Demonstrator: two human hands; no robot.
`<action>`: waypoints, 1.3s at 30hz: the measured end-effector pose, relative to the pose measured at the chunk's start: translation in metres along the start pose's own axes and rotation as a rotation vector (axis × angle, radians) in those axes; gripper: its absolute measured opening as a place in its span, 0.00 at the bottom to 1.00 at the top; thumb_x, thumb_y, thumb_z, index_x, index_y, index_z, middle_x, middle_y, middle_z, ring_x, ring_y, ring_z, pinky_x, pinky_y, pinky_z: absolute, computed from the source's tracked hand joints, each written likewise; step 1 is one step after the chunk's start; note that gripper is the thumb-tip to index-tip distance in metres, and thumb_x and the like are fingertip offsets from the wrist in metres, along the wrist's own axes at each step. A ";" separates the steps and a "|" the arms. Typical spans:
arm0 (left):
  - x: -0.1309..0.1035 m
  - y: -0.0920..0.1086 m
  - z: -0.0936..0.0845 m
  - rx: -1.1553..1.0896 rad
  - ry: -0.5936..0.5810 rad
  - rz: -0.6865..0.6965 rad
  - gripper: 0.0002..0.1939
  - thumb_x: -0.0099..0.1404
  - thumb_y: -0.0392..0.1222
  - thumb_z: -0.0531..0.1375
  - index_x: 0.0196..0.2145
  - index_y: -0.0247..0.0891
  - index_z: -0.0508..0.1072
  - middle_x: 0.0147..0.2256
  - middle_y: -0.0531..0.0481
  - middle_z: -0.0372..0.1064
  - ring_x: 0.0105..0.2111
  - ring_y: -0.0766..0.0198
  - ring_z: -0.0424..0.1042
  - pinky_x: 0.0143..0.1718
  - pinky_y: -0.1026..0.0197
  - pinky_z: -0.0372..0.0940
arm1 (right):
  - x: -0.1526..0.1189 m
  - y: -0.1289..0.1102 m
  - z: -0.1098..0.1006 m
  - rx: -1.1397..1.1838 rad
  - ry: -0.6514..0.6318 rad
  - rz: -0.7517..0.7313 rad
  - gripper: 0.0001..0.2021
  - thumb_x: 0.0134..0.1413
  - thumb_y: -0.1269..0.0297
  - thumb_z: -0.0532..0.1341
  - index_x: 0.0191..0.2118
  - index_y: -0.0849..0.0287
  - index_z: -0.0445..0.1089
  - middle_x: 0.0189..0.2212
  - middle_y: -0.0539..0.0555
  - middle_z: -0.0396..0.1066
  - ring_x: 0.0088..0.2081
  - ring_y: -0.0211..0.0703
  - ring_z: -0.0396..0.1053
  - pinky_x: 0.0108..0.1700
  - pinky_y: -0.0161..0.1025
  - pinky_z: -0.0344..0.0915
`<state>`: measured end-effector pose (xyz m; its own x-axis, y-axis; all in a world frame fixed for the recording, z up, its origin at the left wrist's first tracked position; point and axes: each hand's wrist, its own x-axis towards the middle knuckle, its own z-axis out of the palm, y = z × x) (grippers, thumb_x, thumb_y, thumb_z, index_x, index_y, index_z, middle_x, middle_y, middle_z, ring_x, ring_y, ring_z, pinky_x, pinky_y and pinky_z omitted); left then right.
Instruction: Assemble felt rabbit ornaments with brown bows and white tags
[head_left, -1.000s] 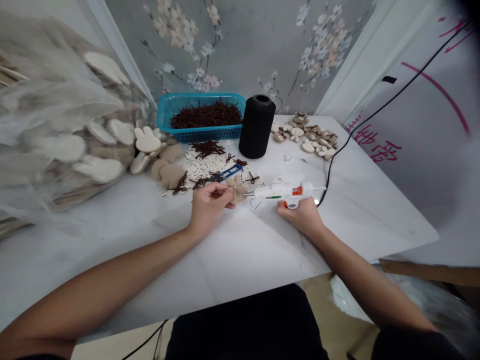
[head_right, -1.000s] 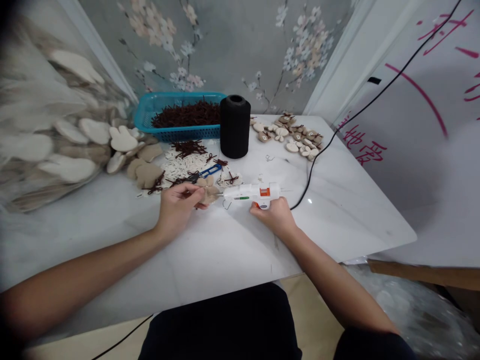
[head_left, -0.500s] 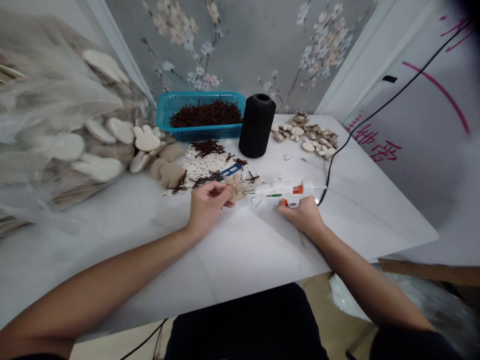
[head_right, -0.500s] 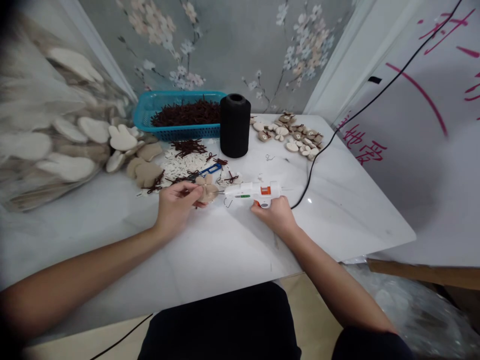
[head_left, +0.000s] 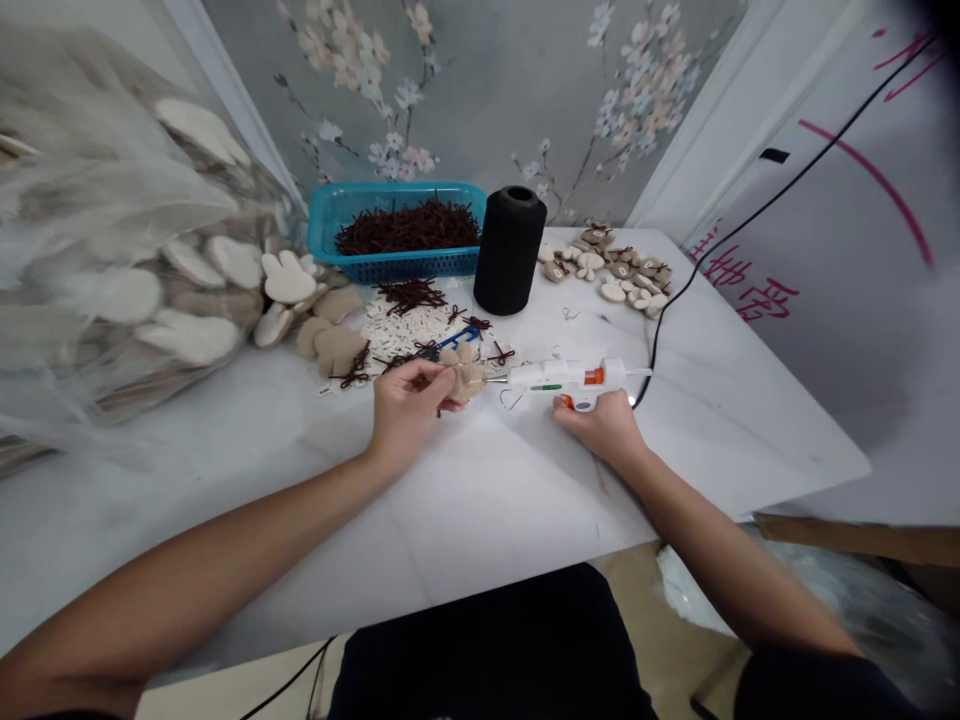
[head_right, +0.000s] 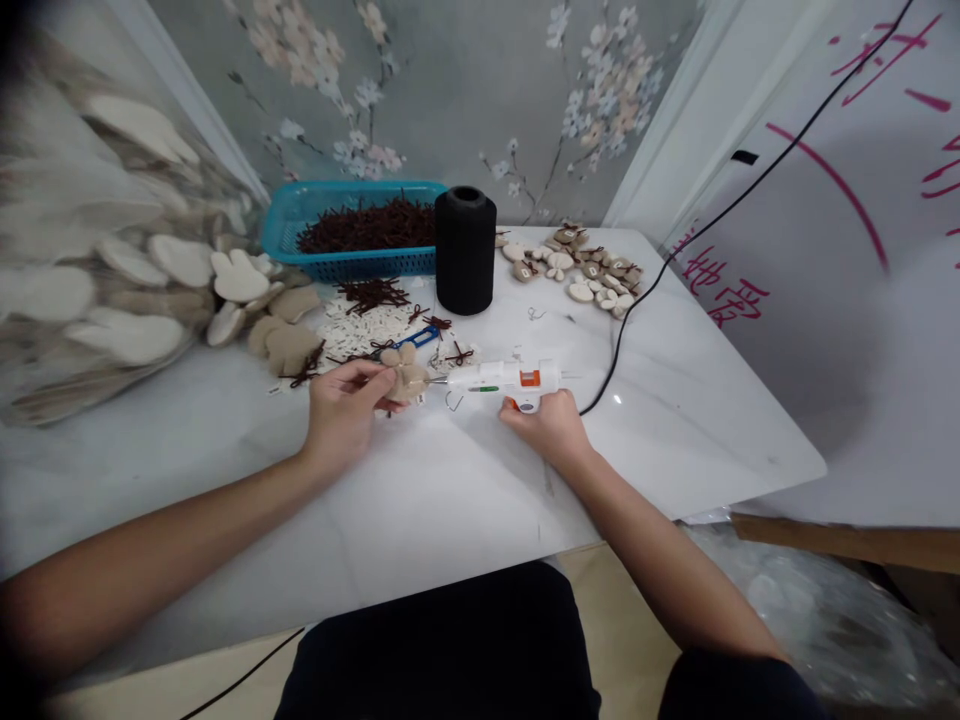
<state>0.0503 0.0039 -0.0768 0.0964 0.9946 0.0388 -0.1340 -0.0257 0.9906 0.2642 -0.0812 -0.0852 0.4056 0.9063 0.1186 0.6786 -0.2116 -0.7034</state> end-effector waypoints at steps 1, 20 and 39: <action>0.001 0.000 -0.001 -0.021 0.003 -0.001 0.07 0.49 0.42 0.66 0.23 0.35 0.73 0.20 0.55 0.69 0.17 0.70 0.69 0.18 0.67 0.69 | 0.001 0.001 -0.001 0.004 0.014 -0.012 0.11 0.41 0.58 0.60 0.18 0.57 0.62 0.17 0.50 0.68 0.23 0.43 0.68 0.28 0.36 0.61; 0.011 0.007 -0.014 -0.081 0.050 0.006 0.10 0.49 0.43 0.66 0.24 0.35 0.72 0.22 0.56 0.69 0.18 0.67 0.72 0.20 0.67 0.69 | 0.037 0.063 -0.037 -0.559 0.186 0.138 0.39 0.41 0.35 0.61 0.46 0.70 0.64 0.41 0.69 0.68 0.44 0.63 0.65 0.42 0.50 0.62; 0.020 -0.002 -0.024 -0.085 0.136 -0.052 0.10 0.50 0.45 0.64 0.25 0.35 0.70 0.21 0.56 0.68 0.18 0.69 0.70 0.21 0.67 0.67 | 0.060 -0.053 0.045 -0.256 -0.446 -1.082 0.11 0.62 0.60 0.55 0.43 0.50 0.75 0.59 0.58 0.55 0.64 0.53 0.46 0.60 0.54 0.54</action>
<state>0.0283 0.0265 -0.0810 -0.0281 0.9990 -0.0356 -0.2160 0.0287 0.9760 0.2254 0.0007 -0.0721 -0.6647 0.6950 0.2740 0.6591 0.7183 -0.2229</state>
